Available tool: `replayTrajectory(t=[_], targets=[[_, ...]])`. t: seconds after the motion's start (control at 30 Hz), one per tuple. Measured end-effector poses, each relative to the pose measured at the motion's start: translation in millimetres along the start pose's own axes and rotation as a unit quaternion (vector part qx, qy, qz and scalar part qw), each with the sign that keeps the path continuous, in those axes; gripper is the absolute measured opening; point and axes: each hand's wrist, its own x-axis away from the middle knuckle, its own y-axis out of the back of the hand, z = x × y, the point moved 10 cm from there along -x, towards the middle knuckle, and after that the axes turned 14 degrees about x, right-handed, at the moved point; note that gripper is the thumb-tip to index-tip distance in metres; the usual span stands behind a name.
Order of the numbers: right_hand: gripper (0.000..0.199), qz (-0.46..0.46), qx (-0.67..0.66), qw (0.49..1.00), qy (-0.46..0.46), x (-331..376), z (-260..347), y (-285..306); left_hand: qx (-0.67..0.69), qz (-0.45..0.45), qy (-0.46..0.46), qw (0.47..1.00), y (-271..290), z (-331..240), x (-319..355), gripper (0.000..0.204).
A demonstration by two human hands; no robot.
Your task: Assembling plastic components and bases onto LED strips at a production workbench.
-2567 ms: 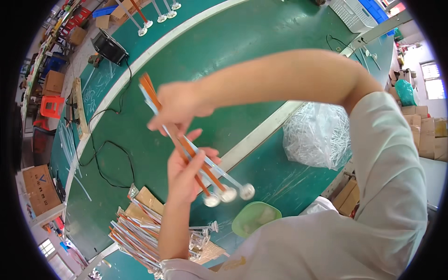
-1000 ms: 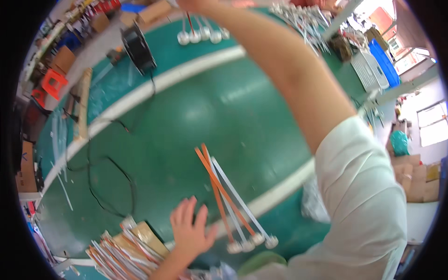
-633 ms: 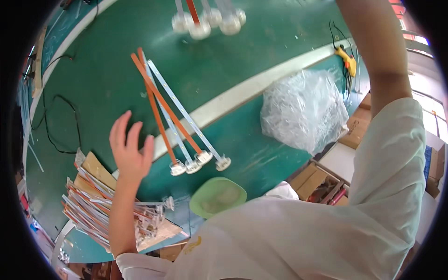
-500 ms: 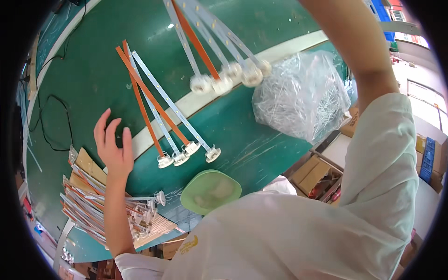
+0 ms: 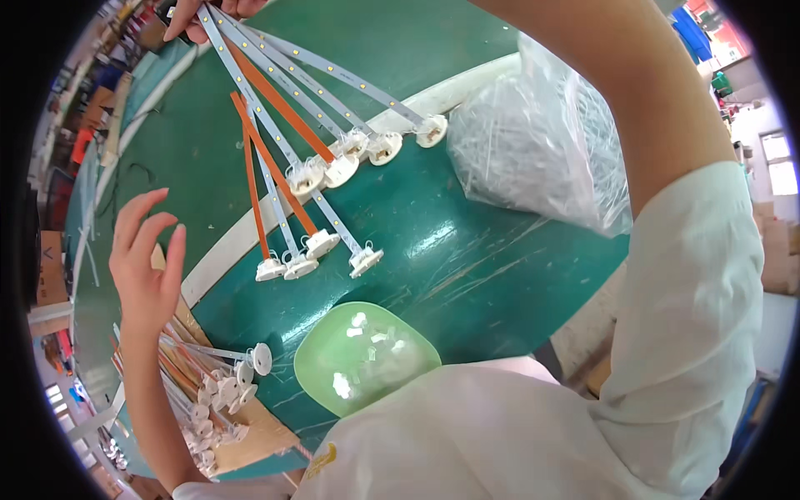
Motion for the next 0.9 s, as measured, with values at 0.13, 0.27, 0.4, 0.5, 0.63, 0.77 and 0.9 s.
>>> replayTrajectory(t=[0.13, 0.27, 0.4, 0.5, 0.63, 0.77, 0.9], targets=[[0.041, -0.135, 0.108, 0.983, 0.062, 61, 63, -31, 0.051, -0.098, 0.052, 0.993, 30, -29, 4, 0.011], [0.041, -0.277, 0.184, 0.94, 0.08, 131, 68, -20, 0.127, -0.103, 0.06, 0.985, 23, -55, 3, 0.017], [0.03, -0.292, 0.245, 0.922, 0.071, 172, 102, -43, 0.106, -0.109, 0.032, 0.988, 28, -94, 11, 0.021], [0.046, -0.261, 0.308, 0.914, 0.032, 184, 103, -60, 0.079, -0.092, -0.016, 0.992, 33, -121, 28, 0.016], [0.029, -0.24, 0.174, 0.955, 0.03, 179, 85, -56, 0.117, -0.09, 0.013, 0.989, 24, -123, 58, 0.016], [0.031, -0.163, 0.025, 0.986, -0.02, 124, 4, -53, 0.183, -0.06, 0.075, 0.978, 3, -115, 79, 0.016], [0.031, -0.128, -0.03, 0.989, -0.069, 71, -71, -49, 0.223, -0.046, 0.063, 0.972, -10, -117, 87, 0.014]])
